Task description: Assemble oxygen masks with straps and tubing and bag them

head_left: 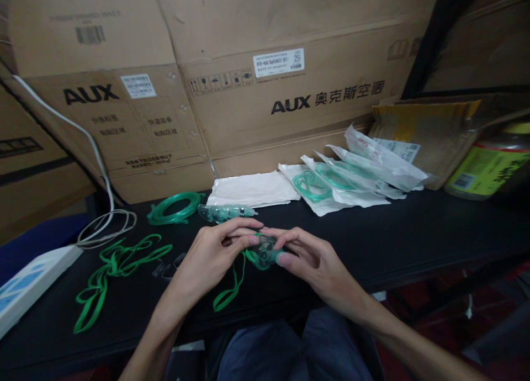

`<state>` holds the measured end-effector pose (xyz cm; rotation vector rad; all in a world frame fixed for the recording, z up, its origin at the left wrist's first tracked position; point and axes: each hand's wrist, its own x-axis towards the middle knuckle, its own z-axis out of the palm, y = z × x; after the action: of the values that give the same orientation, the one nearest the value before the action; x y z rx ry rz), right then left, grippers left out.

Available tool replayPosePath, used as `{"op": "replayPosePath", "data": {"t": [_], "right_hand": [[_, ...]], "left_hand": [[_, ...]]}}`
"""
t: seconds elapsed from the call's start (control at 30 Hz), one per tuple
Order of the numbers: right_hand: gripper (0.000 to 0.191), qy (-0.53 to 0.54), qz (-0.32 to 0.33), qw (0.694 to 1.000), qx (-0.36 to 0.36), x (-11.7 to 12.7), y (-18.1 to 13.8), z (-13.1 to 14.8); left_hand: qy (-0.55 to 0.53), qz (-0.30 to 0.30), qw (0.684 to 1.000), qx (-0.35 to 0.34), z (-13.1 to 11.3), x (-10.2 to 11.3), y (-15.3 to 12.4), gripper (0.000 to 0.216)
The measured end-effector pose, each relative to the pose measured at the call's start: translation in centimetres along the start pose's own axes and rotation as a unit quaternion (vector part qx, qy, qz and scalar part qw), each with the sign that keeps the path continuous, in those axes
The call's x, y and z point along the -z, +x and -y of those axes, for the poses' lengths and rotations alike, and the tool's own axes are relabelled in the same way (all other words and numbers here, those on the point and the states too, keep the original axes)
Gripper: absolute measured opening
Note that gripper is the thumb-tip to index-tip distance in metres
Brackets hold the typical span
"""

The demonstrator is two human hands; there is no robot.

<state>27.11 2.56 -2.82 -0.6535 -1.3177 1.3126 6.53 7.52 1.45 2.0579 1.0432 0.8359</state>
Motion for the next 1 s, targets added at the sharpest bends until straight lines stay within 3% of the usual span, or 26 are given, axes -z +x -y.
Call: {"op": "replayPosePath", "data": {"t": [0.1,0.23,0.37,0.57,0.83,1.0], "right_hand": [[0.027,-0.068,-0.015,0.997,0.017,0.2,-0.1,0.2],[0.009,-0.043,-0.064,0.996,0.04,0.1,0.1,-0.7],[0.02,-0.015,-0.093,0.994,0.054,-0.2,0.3,-1.2],[0.017,-0.101,-0.103,0.988,0.047,-0.1,0.3,-0.6],[0.011,-0.118,-0.099,0.986,0.066,0.3,0.6,-1.1],[0.006,-0.12,-0.102,0.984,0.08,0.3,0.5,-1.5]], "left_hand": [[-0.054,0.037,0.998,0.024,-0.1,-0.4,0.2,0.027],[-0.056,0.044,0.996,0.045,-0.3,-0.8,0.3,0.032],[-0.046,0.04,0.997,0.044,-0.3,-0.9,0.3,0.029],[-0.079,0.048,0.995,0.034,-0.2,-1.2,0.2,0.022],[-0.02,0.057,0.998,0.005,0.1,-1.6,0.2,0.021],[0.084,0.034,0.995,-0.038,-0.7,-2.2,0.0,0.023]]}}
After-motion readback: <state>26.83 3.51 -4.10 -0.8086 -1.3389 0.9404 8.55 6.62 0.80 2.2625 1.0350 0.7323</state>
